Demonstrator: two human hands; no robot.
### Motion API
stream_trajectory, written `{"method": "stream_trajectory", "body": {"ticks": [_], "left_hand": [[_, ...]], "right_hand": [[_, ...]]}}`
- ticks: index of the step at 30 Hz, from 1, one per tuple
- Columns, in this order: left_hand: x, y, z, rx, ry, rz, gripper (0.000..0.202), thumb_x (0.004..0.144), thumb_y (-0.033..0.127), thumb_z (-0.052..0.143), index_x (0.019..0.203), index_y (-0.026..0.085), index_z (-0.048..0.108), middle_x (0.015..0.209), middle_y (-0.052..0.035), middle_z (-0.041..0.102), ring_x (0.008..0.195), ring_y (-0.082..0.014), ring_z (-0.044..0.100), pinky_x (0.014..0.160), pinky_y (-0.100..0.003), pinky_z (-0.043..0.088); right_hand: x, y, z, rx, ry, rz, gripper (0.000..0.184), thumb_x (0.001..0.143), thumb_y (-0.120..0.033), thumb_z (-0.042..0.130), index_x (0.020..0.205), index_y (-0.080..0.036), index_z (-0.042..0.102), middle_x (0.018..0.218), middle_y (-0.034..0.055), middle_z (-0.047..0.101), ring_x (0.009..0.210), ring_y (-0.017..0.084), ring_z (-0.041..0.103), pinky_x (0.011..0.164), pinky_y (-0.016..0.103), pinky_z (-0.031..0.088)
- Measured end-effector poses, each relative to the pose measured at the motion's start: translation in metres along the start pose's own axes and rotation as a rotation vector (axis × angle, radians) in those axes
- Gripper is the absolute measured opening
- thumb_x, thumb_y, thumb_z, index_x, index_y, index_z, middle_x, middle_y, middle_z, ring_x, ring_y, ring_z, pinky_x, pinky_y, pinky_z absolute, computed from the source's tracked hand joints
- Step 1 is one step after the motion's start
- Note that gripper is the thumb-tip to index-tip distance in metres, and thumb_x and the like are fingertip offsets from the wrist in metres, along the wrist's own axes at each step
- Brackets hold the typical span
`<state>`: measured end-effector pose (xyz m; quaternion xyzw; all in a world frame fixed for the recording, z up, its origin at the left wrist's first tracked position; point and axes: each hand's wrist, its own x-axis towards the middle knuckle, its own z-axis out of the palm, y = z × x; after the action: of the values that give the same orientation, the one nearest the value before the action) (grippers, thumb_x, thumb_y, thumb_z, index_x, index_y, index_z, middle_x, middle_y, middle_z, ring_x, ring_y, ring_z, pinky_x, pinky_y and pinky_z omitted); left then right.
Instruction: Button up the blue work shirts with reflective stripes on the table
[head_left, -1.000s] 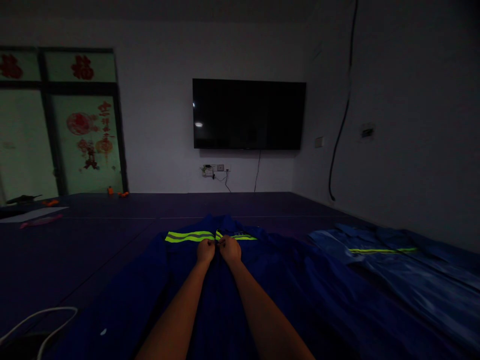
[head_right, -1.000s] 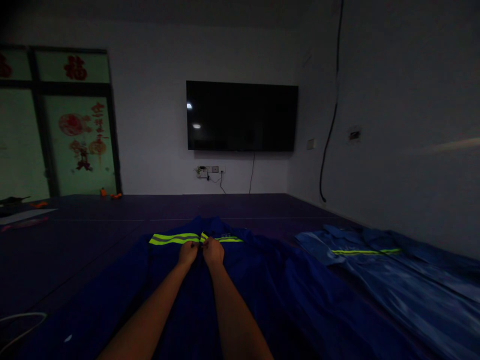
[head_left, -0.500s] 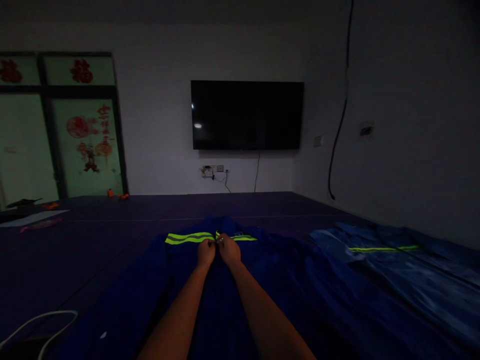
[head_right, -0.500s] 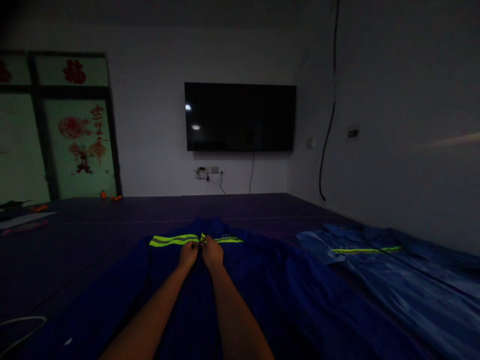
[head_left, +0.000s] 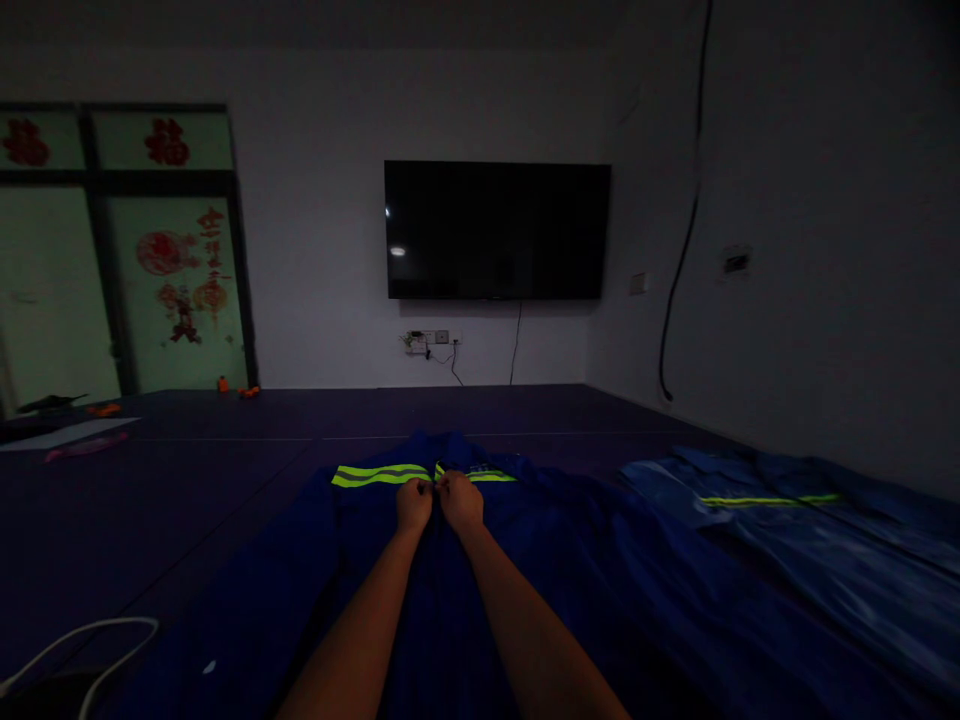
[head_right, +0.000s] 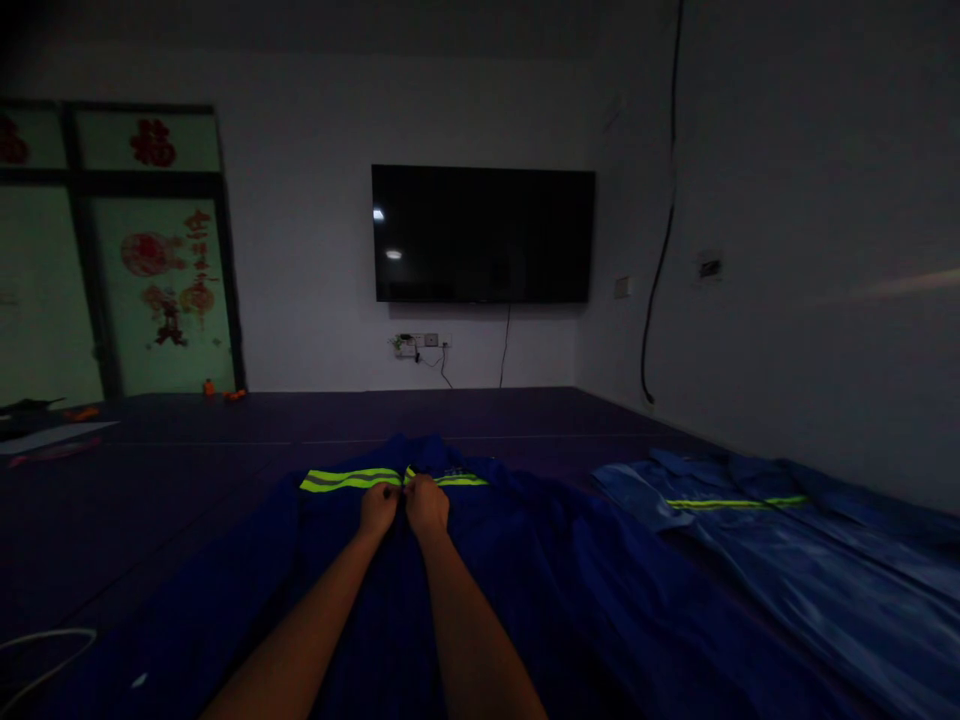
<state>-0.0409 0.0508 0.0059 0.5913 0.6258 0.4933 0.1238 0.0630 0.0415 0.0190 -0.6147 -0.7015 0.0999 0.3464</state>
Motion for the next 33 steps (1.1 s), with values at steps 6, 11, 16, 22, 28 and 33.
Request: {"method": "stream_trajectory", "body": {"ticks": [6,11,16,22,28,33], "left_hand": [[-0.002,0.003,-0.004,0.029,0.013,0.016,0.017,0.074,0.011,0.049,0.062,0.014,0.061,0.068,-0.0032,0.064,0.069,-0.0134,0.058,0.063,-0.022,0.038],[-0.005,0.006,-0.007,0.047,0.007,0.035,0.017,0.075,0.012,0.05,0.062,0.014,0.061,0.069,-0.0038,0.064,0.069,-0.0134,0.058,0.063,-0.022,0.037],[-0.006,0.007,-0.007,0.054,0.006,0.03,0.017,0.074,0.01,0.05,0.062,0.014,0.061,0.069,-0.0047,0.064,0.069,-0.0136,0.058,0.061,-0.021,0.035],[-0.004,0.006,-0.006,0.03,0.003,0.01,0.016,0.074,0.01,0.05,0.063,0.014,0.062,0.07,-0.0048,0.065,0.071,-0.0137,0.059,0.065,-0.022,0.038],[-0.002,0.002,-0.005,-0.016,0.018,-0.021,0.013,0.073,0.011,0.05,0.068,0.015,0.062,0.077,-0.0043,0.066,0.078,-0.0144,0.06,0.069,-0.023,0.042],[0.0,-0.002,-0.003,-0.071,0.031,-0.044,0.013,0.072,0.01,0.05,0.072,0.016,0.062,0.081,-0.0046,0.067,0.082,-0.0154,0.061,0.073,-0.024,0.044]], "right_hand": [[0.004,0.002,0.002,0.075,-0.023,0.087,0.02,0.08,-0.025,0.048,0.088,-0.025,0.067,0.092,0.0019,0.068,0.089,0.016,0.061,0.071,0.022,0.041],[0.009,0.006,0.005,0.138,-0.045,0.125,0.022,0.078,-0.027,0.049,0.085,-0.026,0.069,0.093,0.0012,0.069,0.088,0.017,0.062,0.071,0.023,0.043],[0.016,0.011,0.008,0.188,-0.076,0.125,0.021,0.076,-0.028,0.052,0.084,-0.025,0.071,0.087,0.0013,0.07,0.082,0.017,0.063,0.068,0.023,0.043],[0.016,0.014,0.01,0.222,-0.059,0.117,0.019,0.075,-0.027,0.053,0.081,-0.024,0.071,0.085,0.0009,0.07,0.081,0.016,0.063,0.068,0.022,0.044],[0.01,0.013,0.008,0.231,0.011,0.126,0.021,0.078,-0.02,0.049,0.087,-0.023,0.068,0.092,0.0014,0.07,0.083,0.014,0.063,0.068,0.019,0.044],[0.007,0.011,0.006,0.2,0.032,0.116,0.022,0.08,-0.019,0.047,0.089,-0.021,0.067,0.091,0.0027,0.07,0.082,0.014,0.064,0.066,0.019,0.045]]}}
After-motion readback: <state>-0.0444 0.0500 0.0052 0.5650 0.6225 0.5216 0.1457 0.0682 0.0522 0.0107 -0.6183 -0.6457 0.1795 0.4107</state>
